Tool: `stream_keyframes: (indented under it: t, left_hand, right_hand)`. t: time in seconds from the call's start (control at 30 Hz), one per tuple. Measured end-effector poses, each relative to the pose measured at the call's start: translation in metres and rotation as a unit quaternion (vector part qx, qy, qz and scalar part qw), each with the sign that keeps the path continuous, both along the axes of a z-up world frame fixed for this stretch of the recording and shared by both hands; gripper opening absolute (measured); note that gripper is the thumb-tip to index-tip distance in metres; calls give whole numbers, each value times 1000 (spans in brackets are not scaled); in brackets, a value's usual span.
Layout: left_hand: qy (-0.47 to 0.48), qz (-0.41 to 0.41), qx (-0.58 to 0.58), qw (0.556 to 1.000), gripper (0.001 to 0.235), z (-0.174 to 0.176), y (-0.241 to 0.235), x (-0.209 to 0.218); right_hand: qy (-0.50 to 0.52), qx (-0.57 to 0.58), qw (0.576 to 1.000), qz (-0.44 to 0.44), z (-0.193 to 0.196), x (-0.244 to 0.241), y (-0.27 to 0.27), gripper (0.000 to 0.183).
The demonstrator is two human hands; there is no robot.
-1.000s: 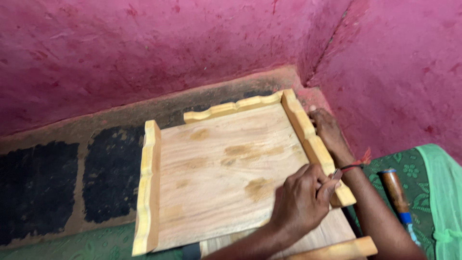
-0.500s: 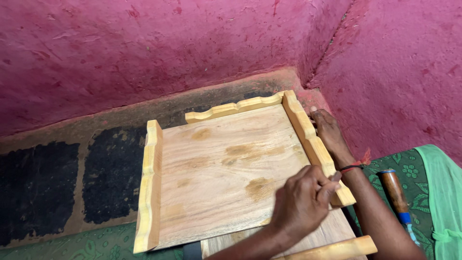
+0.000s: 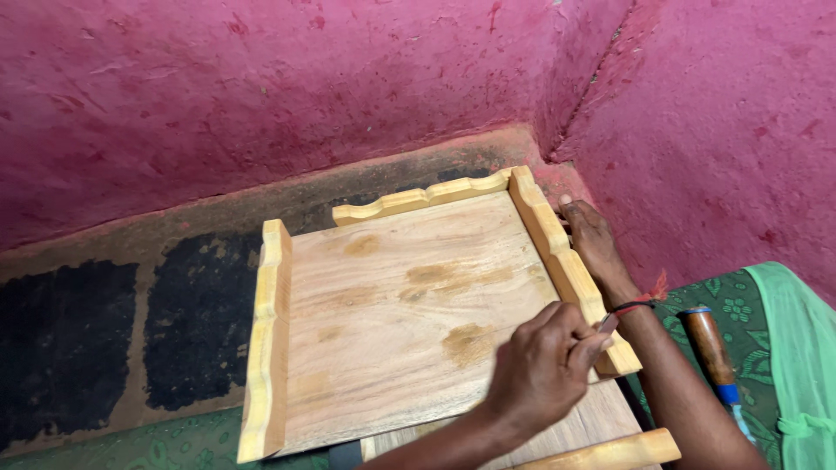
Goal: The person uses a small chisel to carve and smooth the edges of a wooden tray. They hold the tray steady with one hand while carefully shaping the raised border with the other.
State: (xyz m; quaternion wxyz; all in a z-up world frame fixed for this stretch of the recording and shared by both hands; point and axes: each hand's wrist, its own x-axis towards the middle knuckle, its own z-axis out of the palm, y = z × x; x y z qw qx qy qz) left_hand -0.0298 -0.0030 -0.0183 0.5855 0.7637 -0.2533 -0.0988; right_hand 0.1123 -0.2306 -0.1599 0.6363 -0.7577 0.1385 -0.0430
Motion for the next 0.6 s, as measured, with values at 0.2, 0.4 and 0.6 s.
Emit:
stream_keyframes:
  t: [0.2, 0.4, 0.6]
  left_hand:
    - [122, 84, 30, 989, 31, 9, 22, 82]
    - [169, -7, -73, 983, 31, 1, 7, 113]
    - [-13, -124, -82, 989, 30, -17, -9, 114]
  right_hand:
    - [20, 91, 991, -99, 28, -6, 13, 47]
    - [-78, 121, 985, -98, 111, -51, 13, 29]
    - [-23, 14, 992, 123, 158, -83, 8, 33]
